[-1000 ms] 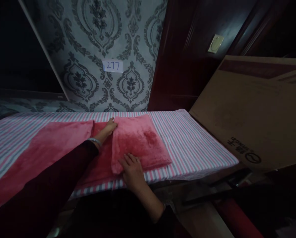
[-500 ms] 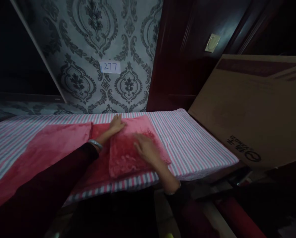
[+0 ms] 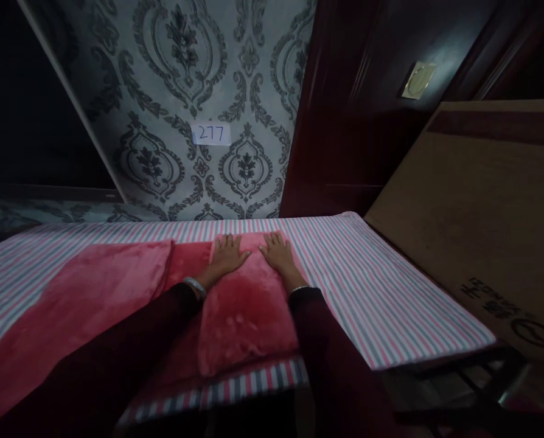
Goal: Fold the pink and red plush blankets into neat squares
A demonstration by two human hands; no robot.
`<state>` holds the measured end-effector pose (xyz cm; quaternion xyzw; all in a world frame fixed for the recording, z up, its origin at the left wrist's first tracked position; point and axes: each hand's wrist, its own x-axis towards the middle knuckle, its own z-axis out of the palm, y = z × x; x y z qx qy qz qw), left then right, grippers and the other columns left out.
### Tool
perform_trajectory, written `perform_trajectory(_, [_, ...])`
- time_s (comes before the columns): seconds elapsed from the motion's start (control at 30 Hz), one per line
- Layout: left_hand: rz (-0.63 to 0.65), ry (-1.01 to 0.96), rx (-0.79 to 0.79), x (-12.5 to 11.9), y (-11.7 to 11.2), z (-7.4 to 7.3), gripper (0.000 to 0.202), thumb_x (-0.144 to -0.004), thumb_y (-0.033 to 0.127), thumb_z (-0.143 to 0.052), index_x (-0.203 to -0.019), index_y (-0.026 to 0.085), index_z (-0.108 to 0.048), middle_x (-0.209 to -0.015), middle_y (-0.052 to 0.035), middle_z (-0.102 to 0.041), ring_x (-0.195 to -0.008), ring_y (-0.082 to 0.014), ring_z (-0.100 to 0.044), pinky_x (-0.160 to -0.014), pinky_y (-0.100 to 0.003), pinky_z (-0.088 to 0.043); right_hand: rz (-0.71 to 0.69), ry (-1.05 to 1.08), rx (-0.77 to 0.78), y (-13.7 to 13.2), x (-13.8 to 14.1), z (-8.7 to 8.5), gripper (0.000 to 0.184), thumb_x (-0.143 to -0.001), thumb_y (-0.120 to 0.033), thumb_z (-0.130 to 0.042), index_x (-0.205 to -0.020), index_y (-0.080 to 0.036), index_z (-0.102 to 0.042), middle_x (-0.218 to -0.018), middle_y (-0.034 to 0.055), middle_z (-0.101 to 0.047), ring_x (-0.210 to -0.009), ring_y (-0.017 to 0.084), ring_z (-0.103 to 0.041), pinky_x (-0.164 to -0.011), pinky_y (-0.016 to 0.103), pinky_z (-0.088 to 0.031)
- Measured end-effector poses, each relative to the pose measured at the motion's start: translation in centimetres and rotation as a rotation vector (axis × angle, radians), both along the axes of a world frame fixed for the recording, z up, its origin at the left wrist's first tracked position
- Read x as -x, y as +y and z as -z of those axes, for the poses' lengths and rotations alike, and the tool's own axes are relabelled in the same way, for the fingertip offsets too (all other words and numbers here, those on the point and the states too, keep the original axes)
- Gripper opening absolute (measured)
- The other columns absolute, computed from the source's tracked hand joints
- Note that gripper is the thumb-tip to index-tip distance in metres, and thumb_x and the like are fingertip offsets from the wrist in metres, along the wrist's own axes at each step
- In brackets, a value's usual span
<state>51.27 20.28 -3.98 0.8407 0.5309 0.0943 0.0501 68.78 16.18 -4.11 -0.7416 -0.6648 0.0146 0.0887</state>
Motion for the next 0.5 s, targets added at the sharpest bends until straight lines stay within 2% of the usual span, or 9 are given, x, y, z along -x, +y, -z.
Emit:
perform_trajectory(0.1, [-0.008, 0.018, -0.049, 0.1, 0.0, 1.6, 0.081, -0.097, 0.061, -0.040, -0.158, 0.008, -0.032, -0.163, -0.0260, -0.030, -0.155, -0.0394, -0.018, -0.125, -0.055, -0.004, 0.023, 0.004, -0.003, 0.1, -0.6, 2.0, 0.057, -0.107, -0.042, -0.030, -0.160, -0.020, -0.032, -0.168, 0.0116, -0.026, -0.157, 0.027, -0.015, -0.122, 0.054, -0.022])
perform_trajectory(0.17, [-0.015, 0.026, -0.060, 0.1, 0.1, 2.0, 0.082, -0.096, 0.063, -0.040, -0.158, 0.009, -0.033, -0.163, -0.0258, -0.031, -0.155, -0.0399, -0.019, -0.125, -0.055, -0.005, 0.033, 0.014, -0.001, 0.3, -0.8, 2.5, 0.058, -0.107, -0.044, -0.029, -0.160, -0.019, -0.032, -0.168, 0.0117, -0.026, -0.157, 0.027, -0.016, -0.122, 0.054, -0.022])
perform_trajectory(0.33, [-0.031, 0.018, -0.047, 0.0, 0.2, 2.1, 0.084, -0.096, 0.063, -0.039, -0.158, 0.008, -0.032, -0.163, -0.0262, -0.030, -0.155, -0.0404, -0.019, -0.125, -0.057, -0.006, 0.031, 0.029, -0.008, 0.5, -0.9, 2.6, 0.058, -0.107, -0.044, -0.028, -0.159, -0.019, -0.034, -0.168, 0.0126, -0.026, -0.156, 0.028, -0.017, -0.122, 0.056, -0.023])
perform_trajectory(0.5, [-0.039, -0.072, -0.039, 0.3, 0.2, 1.6, 0.074, -0.098, 0.053, -0.042, -0.154, 0.005, -0.039, -0.164, -0.0278, -0.027, -0.156, -0.0380, -0.017, -0.126, -0.054, -0.008, 0.033, 0.032, -0.001, 0.3, -0.8, 2.7, 0.058, -0.107, -0.043, -0.027, -0.159, -0.018, -0.033, -0.168, 0.0124, -0.026, -0.157, 0.028, -0.016, -0.122, 0.055, -0.022])
